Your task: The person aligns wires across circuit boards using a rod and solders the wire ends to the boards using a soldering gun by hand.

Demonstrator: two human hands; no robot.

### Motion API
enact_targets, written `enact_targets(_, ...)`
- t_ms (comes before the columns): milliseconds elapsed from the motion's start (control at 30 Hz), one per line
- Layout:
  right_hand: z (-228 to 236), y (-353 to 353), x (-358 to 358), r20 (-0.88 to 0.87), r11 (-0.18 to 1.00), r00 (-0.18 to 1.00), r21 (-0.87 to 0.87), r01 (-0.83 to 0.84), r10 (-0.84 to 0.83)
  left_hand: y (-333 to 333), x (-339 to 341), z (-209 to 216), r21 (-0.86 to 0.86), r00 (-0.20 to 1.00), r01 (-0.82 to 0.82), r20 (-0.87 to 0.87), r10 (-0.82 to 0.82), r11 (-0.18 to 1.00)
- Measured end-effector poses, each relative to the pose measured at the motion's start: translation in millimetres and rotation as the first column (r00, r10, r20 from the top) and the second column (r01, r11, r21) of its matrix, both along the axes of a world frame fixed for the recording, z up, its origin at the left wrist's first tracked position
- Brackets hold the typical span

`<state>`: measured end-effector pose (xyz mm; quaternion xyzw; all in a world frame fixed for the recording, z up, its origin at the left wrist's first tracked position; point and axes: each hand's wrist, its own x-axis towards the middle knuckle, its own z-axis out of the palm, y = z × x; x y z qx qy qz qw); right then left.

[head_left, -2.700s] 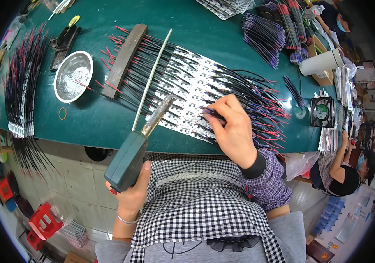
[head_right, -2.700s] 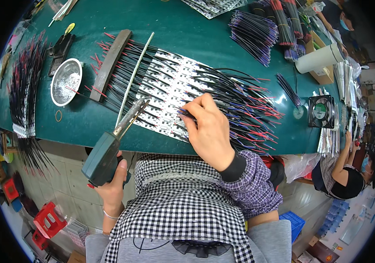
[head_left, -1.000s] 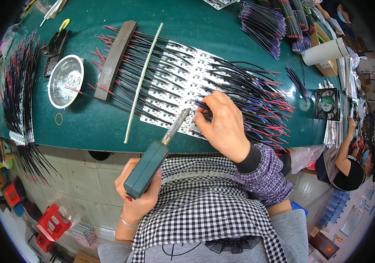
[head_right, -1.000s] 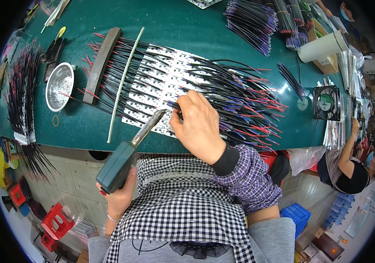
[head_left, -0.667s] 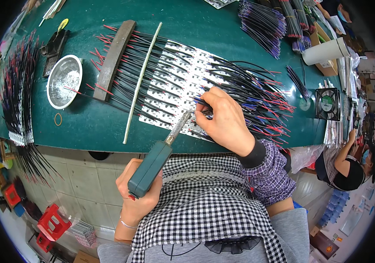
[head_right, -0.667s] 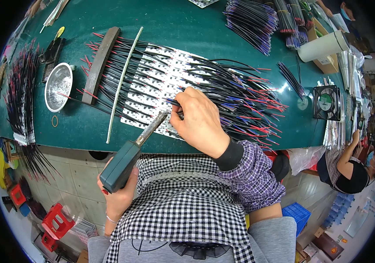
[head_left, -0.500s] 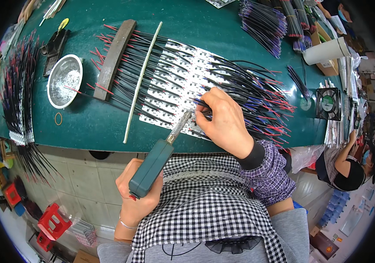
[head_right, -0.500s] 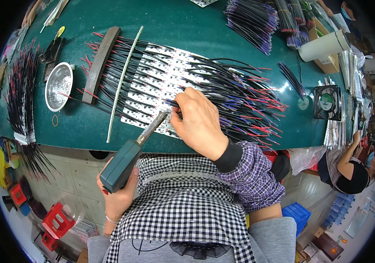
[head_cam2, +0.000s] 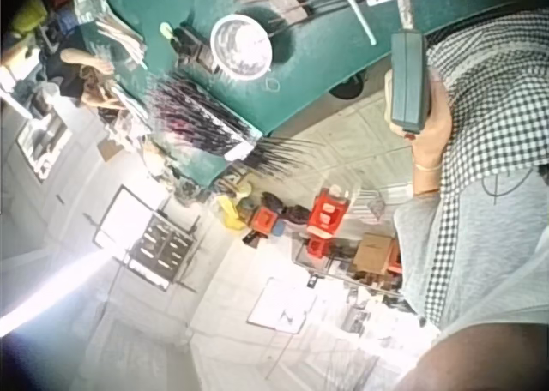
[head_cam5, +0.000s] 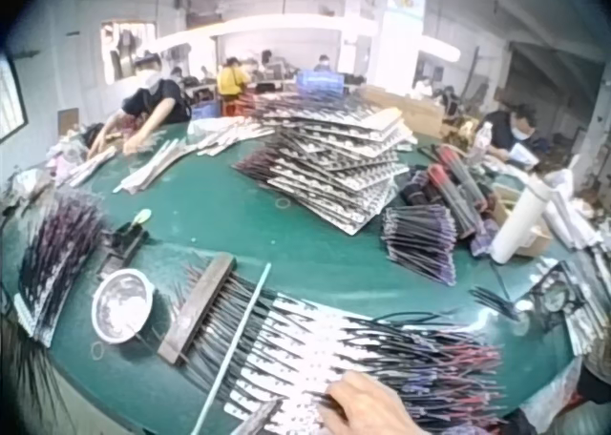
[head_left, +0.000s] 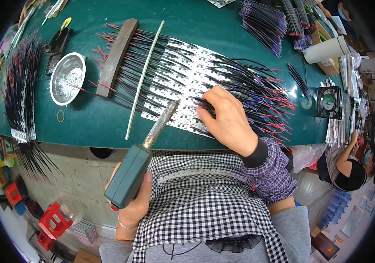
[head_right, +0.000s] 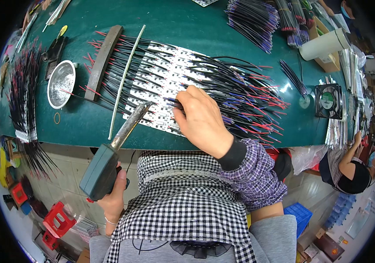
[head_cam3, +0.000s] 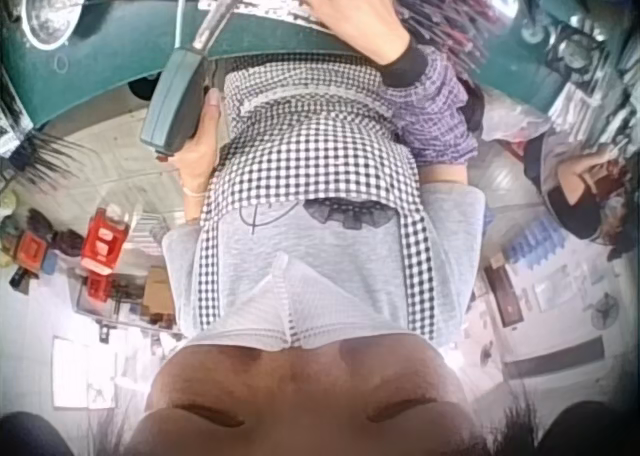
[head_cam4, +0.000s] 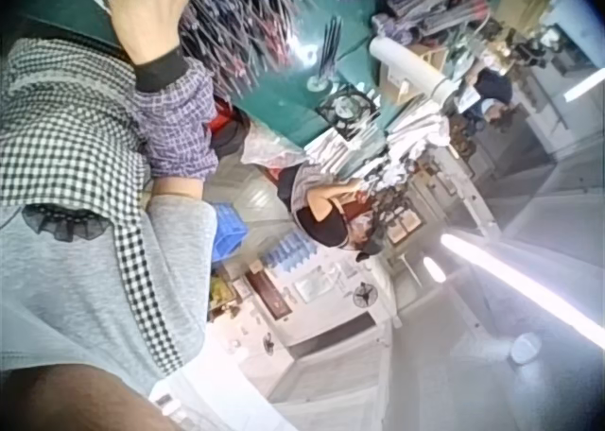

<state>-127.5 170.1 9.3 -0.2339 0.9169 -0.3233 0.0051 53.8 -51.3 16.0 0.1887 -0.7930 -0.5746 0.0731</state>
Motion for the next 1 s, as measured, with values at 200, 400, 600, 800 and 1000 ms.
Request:
enact_targets(200,24,6,9,-0.177,0.942,0.977,-0.332,0.057,-0.122,-2,3,-5,0.01,0.999,0.034,-0.032,-0.033,0.999)
enact_targets(400,23,-2,29,-0.093,0.977,0.995,-0.212,0.011,-0.032,1,6,-6,0.087,1.0,-0.016,0.022,0.014,0.996)
enact_targets(600,5,-5,33,0.049,0.99,0.996,-0.119,0.082,-0.076,4,6,-10,0.016,0.999,0.049,-0.013,-0.049,0.999)
enact_targets(800,-4,-10,32,0.011,0.985,0.989,-0.089,0.15,-0.15,13,-2,-15,0.035,0.992,-0.011,-0.121,0.015,0.999)
enact_targets(1000,-9,-15,28,0.059,0.972,0.977,-0.109,0.209,-0.203,11,-3,-13,-0.025,0.99,0.047,-0.134,-0.05,0.999)
